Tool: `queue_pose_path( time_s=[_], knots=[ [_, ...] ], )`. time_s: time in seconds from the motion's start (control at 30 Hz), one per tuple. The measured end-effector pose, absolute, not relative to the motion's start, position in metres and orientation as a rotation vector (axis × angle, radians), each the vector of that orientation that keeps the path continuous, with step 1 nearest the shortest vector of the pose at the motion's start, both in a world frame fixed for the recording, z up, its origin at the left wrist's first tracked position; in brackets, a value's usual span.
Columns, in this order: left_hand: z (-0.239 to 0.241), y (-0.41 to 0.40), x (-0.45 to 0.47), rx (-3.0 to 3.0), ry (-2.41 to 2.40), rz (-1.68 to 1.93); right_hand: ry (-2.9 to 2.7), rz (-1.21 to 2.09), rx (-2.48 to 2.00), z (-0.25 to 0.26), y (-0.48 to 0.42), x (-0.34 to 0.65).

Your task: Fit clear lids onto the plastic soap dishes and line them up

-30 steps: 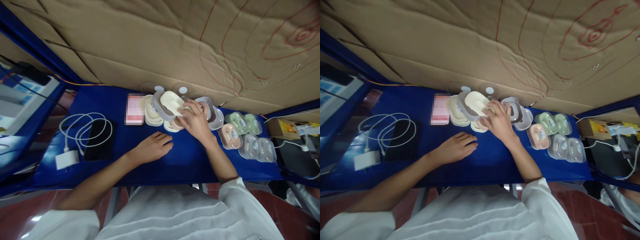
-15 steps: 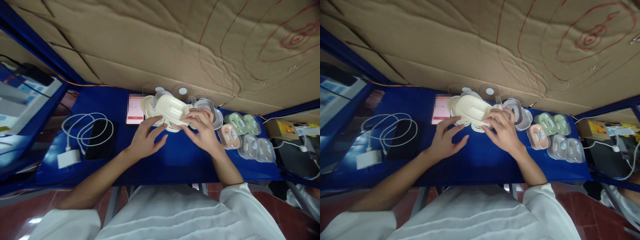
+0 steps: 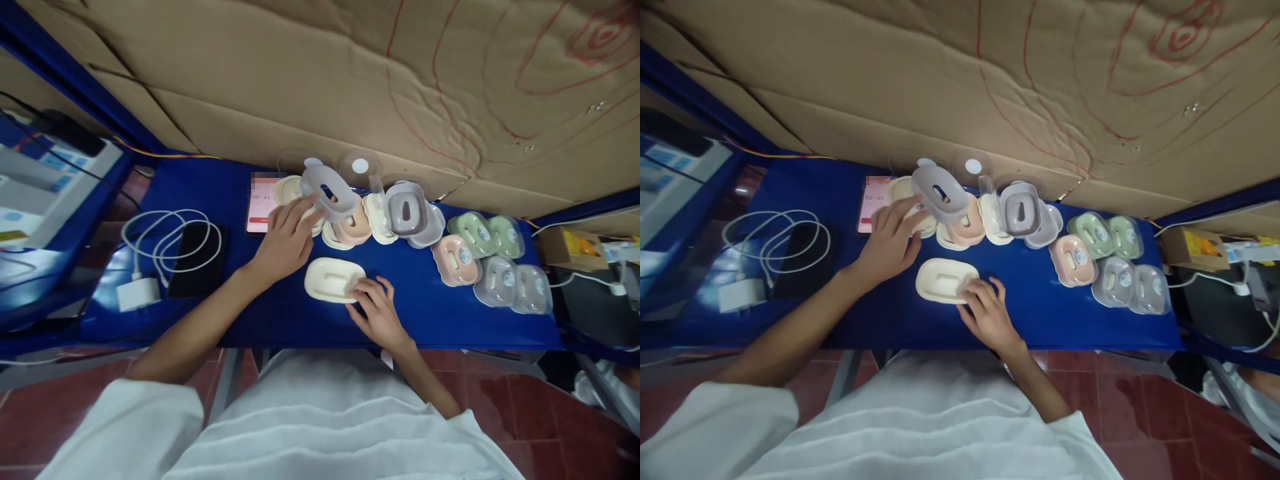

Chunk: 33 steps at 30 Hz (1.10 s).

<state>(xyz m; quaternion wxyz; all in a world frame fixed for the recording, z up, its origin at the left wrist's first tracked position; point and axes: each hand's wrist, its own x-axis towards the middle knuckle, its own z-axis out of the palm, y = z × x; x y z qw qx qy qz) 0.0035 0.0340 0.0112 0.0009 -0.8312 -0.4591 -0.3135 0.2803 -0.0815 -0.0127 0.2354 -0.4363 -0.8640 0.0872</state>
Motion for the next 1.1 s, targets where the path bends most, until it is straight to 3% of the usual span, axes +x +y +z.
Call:
queue_pose_path(
  time_s=[0.27,0.43,0.63,0.77,1.1],
  knots=[
    [0.048,0.083,0.004,-2.682,-1.315,-0.659,-2.210,0.278,-1.245,-0.015,-0.081,0.284],
    [0.058,0.036,0.014,-2.714,-1.133,-0.707,-1.998,0.305,-1.250,-0.019,-0.089,0.291],
    [0.033,-0.043,0.035,-2.851,-0.897,-0.583,-2.033,0.244,-1.229,-0.018,-0.086,0.294],
    [0.013,-0.061,0.038,-2.867,-1.055,-0.602,-2.299,0.311,-1.194,-0.015,-0.080,0.290],
    [-0.015,-0.078,0.017,-2.742,-1.389,-0.881,-2.330,0.347,-1.169,-0.019,-0.076,0.287]
  ],
)
